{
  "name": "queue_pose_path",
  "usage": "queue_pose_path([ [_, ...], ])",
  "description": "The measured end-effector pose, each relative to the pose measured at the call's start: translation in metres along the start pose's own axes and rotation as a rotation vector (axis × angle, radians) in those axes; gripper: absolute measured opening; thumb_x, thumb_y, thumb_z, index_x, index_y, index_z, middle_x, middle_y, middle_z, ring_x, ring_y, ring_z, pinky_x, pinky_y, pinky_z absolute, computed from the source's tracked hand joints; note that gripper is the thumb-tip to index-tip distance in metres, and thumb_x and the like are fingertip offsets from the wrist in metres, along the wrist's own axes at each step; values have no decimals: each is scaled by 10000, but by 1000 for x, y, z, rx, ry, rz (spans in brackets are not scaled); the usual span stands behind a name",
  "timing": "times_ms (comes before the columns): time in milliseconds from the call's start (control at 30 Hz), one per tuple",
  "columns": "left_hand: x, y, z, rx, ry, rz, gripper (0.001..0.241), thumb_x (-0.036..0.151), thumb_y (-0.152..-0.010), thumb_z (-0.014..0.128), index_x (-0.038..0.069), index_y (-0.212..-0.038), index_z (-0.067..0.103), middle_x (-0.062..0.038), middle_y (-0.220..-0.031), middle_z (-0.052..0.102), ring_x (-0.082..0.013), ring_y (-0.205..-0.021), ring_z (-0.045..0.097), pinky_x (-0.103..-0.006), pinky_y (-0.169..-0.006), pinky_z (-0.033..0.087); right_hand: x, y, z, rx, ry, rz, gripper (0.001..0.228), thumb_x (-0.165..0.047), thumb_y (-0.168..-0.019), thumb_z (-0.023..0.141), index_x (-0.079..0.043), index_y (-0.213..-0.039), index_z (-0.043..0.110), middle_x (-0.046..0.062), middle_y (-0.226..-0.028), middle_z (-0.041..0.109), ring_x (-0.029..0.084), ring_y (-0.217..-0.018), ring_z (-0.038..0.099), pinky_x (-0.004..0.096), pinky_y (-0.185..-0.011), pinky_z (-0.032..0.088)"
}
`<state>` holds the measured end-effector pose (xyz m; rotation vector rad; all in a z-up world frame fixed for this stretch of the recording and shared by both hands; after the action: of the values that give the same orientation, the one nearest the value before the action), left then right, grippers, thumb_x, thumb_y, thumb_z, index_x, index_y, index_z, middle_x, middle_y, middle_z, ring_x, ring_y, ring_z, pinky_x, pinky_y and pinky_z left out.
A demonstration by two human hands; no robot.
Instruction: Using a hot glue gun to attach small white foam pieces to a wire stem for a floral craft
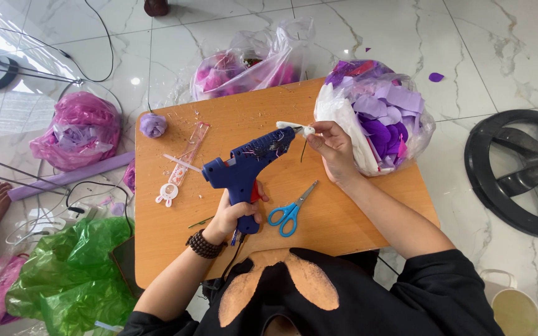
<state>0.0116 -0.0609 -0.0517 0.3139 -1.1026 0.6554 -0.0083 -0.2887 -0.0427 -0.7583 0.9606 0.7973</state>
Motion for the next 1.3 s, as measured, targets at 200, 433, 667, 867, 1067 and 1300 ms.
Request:
queue_pose_path([
  [200,22,1,11,42,16,32,282,-44,-631,564,-83,-903,501,-250,-727,575,-229,-435,628,-352,-476,524,0,0,-2,53,-33,23,210,-67,-807,700,-66,-986,590,-2,-886,568,46,-898,524,193,-827,436],
  [433,2,4,6,15,100,61,284,-83,-645,553,-112,-918,479,-277,-758,555,-241,-419,605,-360,-450,507,15,-4,-9,44,-112,23,215,-34,-826,667,-59,-1018,573,-5,-875,586,36,-816,565,183,-809,464],
  [667,49,8,3,105,154,262,429,-49,-650,562,-102,-1056,432,-304,-858,549,-265,-414,595,-357,-437,493,21,-5,-8,86,-159,105,140,-107,-892,590,-84,-1029,585,-17,-878,626,75,-794,590,192,-786,453],
  [867,79,7,-21,280,129,276,381,44,-688,571,-60,-1042,475,-256,-701,600,-268,-445,571,-326,-419,445,-42,18,71,-555,-559,194,173,-134,-839,595,-8,-952,557,188,-999,572,281,-870,606,380,-769,471],
  [1067,67,6,-44,264,118,223,445,141,-690,562,-54,-1087,511,-244,-1058,595,-196,-544,562,-291,-505,452,-202,89,176,-1722,-820,-126,208,-223,-862,608,-71,-737,677,192,-1001,533,429,-831,574,534,-762,522],
  [1300,60,8,-42,232,142,206,466,89,-677,567,-96,-1101,522,-278,-1022,598,-207,-533,578,-309,-498,444,-211,105,183,-2045,-599,-269,196,-208,-939,517,-103,-885,673,128,-1084,585,392,-976,604,503,-868,540],
])
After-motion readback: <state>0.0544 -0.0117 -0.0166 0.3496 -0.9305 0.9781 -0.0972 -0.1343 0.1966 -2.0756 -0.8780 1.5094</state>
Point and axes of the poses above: each hand's wrist, its own y-axis away from the middle knuckle, its own z-axis out of the palm, x = y × z, the point moved 6 cm from there along -y, towards the middle knuckle
